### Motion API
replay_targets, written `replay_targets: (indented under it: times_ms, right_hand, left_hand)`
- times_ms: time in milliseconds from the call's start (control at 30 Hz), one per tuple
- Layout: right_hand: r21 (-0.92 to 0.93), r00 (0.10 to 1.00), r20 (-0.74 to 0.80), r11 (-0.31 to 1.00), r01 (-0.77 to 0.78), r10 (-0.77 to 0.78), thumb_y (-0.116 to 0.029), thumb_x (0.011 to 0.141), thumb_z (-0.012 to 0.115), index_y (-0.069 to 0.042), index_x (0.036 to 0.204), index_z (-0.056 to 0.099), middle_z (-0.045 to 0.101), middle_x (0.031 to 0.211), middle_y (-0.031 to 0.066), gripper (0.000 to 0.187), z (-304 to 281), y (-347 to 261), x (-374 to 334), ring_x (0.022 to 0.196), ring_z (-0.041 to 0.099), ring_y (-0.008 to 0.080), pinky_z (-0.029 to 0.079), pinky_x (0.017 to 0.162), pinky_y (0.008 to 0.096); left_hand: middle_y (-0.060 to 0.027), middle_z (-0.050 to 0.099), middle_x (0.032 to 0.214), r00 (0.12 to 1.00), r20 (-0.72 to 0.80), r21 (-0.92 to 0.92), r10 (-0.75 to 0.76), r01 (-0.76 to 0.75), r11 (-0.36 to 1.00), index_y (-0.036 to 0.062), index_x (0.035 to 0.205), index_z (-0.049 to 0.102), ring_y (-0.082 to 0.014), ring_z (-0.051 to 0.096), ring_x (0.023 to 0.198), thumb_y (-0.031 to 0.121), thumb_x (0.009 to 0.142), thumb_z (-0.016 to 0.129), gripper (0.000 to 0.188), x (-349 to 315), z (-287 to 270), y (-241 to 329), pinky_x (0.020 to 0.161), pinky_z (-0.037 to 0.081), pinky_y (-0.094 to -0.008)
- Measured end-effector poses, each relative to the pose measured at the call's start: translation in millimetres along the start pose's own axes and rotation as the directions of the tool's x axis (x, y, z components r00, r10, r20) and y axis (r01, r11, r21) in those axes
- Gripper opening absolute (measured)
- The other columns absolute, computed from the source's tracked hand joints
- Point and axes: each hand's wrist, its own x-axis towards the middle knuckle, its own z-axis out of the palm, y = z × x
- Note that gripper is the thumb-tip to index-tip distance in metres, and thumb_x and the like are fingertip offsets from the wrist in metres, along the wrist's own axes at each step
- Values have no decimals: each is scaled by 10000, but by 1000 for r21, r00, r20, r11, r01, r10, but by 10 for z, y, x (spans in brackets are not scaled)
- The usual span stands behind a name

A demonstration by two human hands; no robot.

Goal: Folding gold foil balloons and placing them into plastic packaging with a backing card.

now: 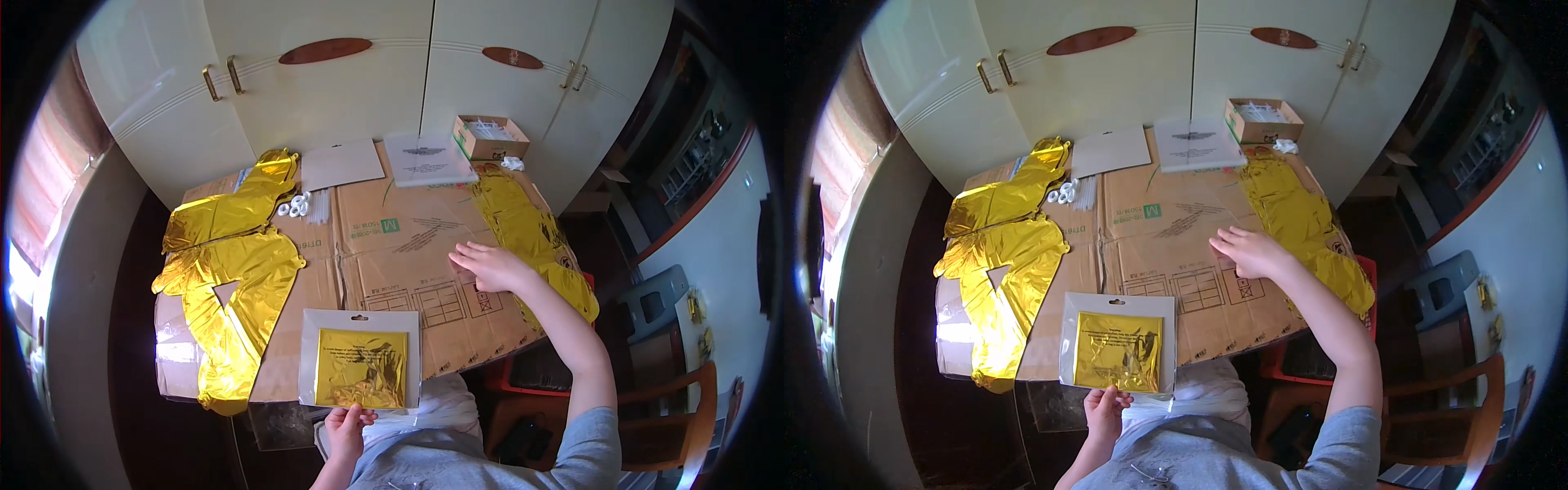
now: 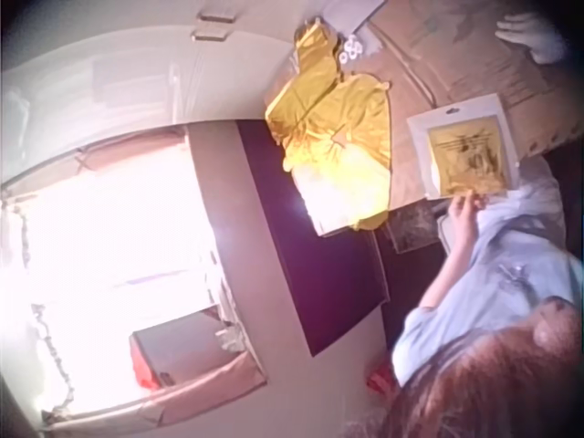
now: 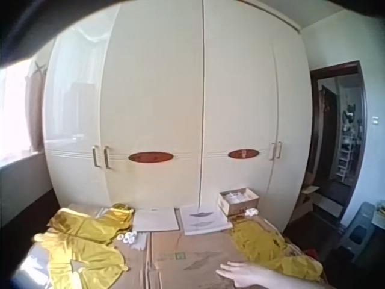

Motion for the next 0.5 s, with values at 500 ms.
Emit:
replay_targets:
  times_ms: [500]
  right_hand:
    - [129, 642, -671, 911, -392, 371, -193, 884, 561, -140, 951, 670, 698, 817, 104, 138, -949, 566, 642, 692, 682, 313, 562, 616, 430]
  left_hand:
    - [-182, 688, 782, 999, 39, 45, 12, -14, 999, -24, 875, 608, -242, 688, 658, 58, 948, 577, 114, 70, -17, -31, 618, 571, -330]
